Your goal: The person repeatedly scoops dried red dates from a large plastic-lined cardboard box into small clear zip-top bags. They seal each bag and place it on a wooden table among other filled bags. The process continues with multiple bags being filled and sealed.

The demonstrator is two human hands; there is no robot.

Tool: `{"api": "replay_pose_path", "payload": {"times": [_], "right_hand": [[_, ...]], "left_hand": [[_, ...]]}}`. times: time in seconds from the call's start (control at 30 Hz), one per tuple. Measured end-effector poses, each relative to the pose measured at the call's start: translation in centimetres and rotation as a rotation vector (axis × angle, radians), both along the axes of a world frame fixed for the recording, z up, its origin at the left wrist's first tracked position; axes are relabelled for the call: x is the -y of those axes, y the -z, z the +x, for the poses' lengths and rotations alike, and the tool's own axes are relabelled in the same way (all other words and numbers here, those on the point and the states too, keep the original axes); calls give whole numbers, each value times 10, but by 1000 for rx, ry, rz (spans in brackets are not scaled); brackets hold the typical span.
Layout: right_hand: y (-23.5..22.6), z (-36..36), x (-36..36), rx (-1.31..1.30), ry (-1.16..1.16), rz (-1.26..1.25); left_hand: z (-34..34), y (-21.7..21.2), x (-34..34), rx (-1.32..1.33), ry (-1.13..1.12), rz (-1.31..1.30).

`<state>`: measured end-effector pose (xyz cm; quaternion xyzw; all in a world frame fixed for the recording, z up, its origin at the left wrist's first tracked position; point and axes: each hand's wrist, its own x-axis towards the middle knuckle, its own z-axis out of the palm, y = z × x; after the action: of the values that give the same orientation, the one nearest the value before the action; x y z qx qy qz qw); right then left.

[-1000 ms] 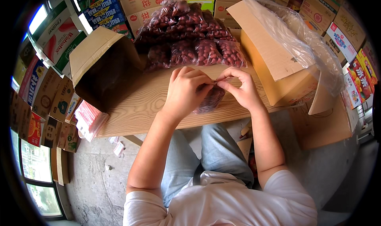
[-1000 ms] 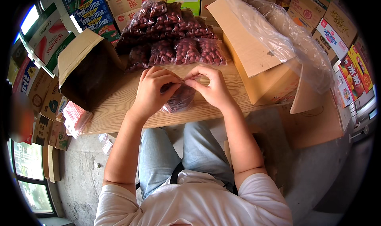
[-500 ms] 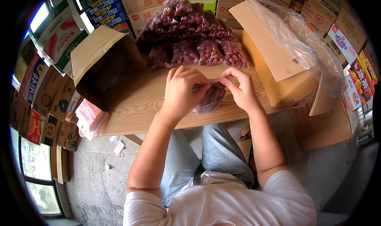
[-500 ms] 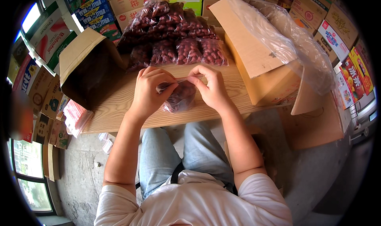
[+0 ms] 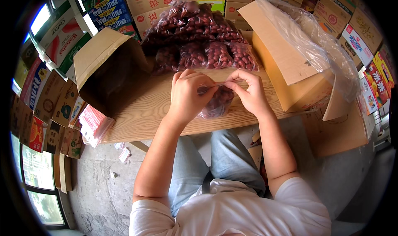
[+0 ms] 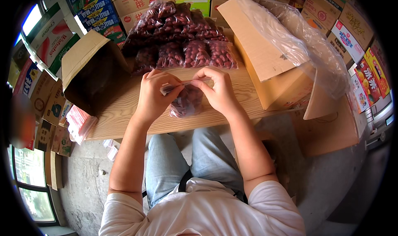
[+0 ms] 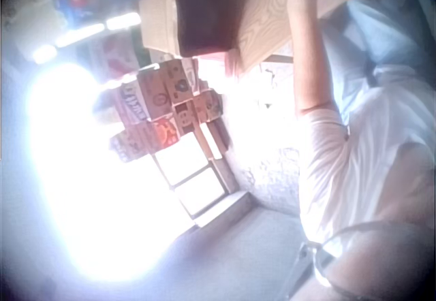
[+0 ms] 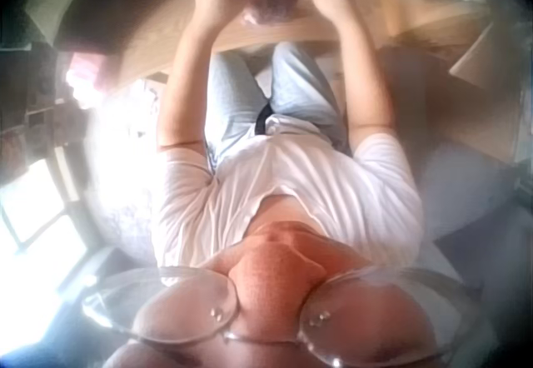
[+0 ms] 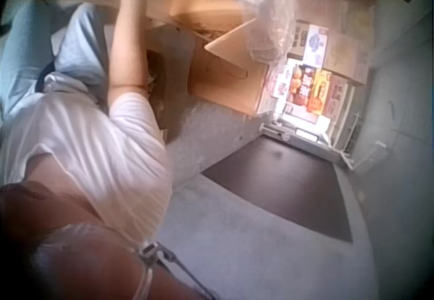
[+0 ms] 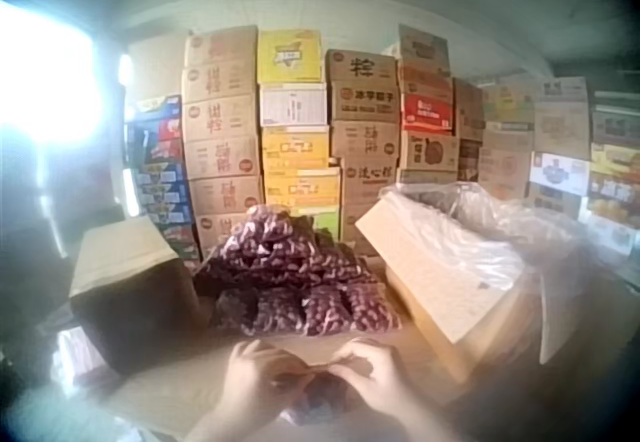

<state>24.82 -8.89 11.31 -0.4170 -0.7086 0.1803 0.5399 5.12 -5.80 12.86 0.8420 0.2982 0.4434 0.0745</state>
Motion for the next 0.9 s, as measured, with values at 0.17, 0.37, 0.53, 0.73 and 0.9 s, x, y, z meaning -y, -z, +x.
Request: {"api": "replay_pose_path", "payload": {"times": [0.17,0.37,0.53,0.73,0.9], "right_hand": [[-1,-4,3,43,62,21],[4,-8,-2,-42,62,144],[-2,-10,2,118,102,46],[-1,-11,0,120,115,86],[-7,-22,2,15,123,198]], "left_hand": [[0,1,1,6,-14,1],[0,3,-2,22,-5,-7],[0,1,1,15,-20,7],[-9,3,7,41,-55,-49],[-11,2,6,9,-84,-21]]}}
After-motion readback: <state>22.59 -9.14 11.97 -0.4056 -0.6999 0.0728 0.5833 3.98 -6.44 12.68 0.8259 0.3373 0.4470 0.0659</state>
